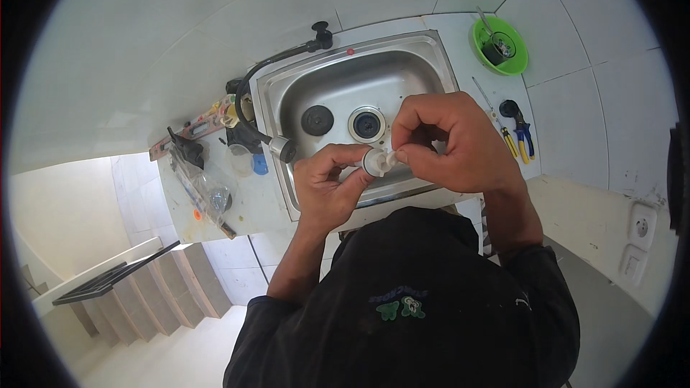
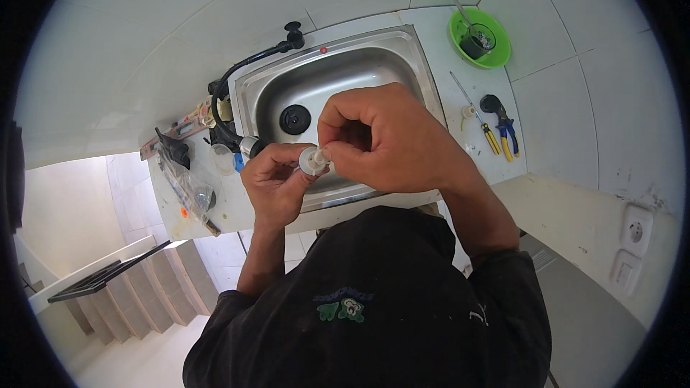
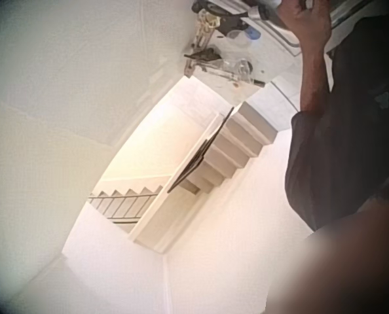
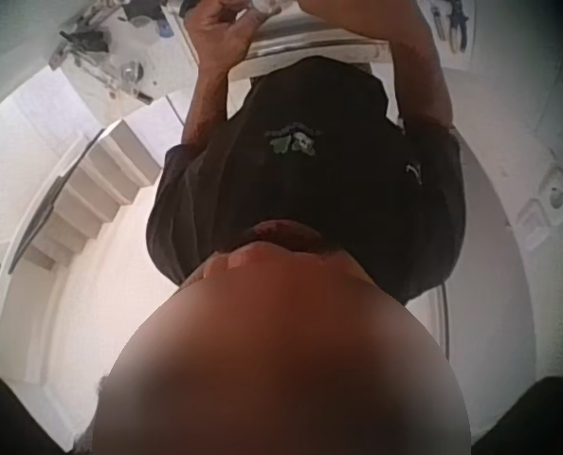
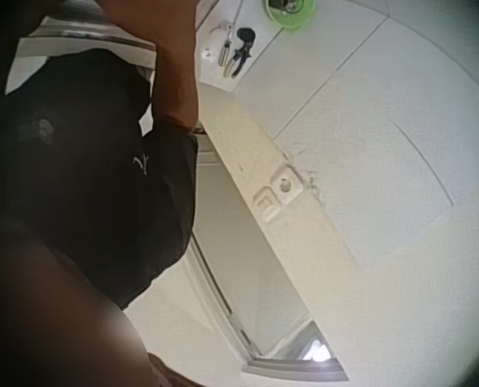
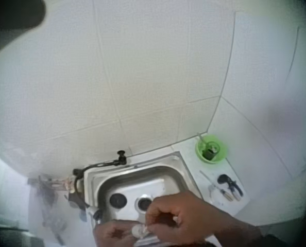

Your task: Repairing a sink faucet cartridge or valve assembly.

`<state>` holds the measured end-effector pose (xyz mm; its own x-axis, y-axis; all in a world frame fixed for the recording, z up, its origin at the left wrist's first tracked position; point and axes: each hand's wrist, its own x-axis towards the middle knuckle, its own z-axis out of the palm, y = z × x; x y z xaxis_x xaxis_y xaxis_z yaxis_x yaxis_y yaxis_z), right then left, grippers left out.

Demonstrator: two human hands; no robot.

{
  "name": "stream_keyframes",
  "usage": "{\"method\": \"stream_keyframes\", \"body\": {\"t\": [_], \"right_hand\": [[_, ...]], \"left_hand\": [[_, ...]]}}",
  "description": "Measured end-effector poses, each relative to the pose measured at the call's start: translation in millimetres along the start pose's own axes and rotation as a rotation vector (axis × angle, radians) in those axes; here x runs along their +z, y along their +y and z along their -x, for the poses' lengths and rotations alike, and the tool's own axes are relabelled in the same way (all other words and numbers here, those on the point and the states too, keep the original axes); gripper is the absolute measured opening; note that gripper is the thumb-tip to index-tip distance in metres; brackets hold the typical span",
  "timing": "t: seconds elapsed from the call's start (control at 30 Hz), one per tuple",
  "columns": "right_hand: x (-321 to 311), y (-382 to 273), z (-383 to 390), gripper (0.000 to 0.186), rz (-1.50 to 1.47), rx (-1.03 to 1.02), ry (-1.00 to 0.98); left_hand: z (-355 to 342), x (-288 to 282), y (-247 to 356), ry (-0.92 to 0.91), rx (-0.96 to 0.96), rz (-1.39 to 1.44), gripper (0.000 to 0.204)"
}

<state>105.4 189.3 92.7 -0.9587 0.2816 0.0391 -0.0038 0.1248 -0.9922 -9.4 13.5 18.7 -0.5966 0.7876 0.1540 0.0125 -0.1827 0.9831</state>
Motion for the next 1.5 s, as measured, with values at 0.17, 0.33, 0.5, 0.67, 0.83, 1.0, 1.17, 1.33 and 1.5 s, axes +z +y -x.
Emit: {"method": "stream_keyframes", "body": {"t": [0.17, 0.33, 0.5, 0.67, 0.83, 1.0, 1.17, 1.33, 1.5], "right_hand": [[3, -12, 1, 0.008, 0.154, 0.025, -0.030], [9, -19, 6, 0.010, 0.220, -0.065, -0.007], [11, -24, 7, 0.012, 0.325, -0.117, -0.035], [12, -26, 8, 0.012, 0.370, -0.144, 0.005], [13, -26, 9, 0.011, 0.386, -0.144, 0.020], [14, -22, 11, 0.012, 0.443, -0.222, 0.057], [13, -20, 13, 0.012, 0.465, -0.190, 0.069], [11, -22, 11, 0.016, 0.389, 0.035, 0.013], [7, -24, 14, 0.020, 0.024, 0.197, 0.081]], "left_hand": [[-6, -2, 0, -0.045, 0.140, -0.084, 0.019], [-11, -2, -6, -0.044, 0.245, -0.020, 0.020], [-11, -1, -7, -0.037, 0.265, -0.017, 0.022], [-11, -2, -4, -0.031, 0.265, -0.033, 0.021], [-12, -2, -1, -0.030, 0.283, -0.136, 0.023], [-11, -5, 1, -0.018, 0.307, -0.251, 0.025], [-9, -6, 10, -0.035, 0.299, -0.329, 0.026], [-9, -8, 18, -0.083, 0.306, -0.464, 0.024], [-2, -9, -10, -0.085, 0.052, 0.077, 0.019]]}}
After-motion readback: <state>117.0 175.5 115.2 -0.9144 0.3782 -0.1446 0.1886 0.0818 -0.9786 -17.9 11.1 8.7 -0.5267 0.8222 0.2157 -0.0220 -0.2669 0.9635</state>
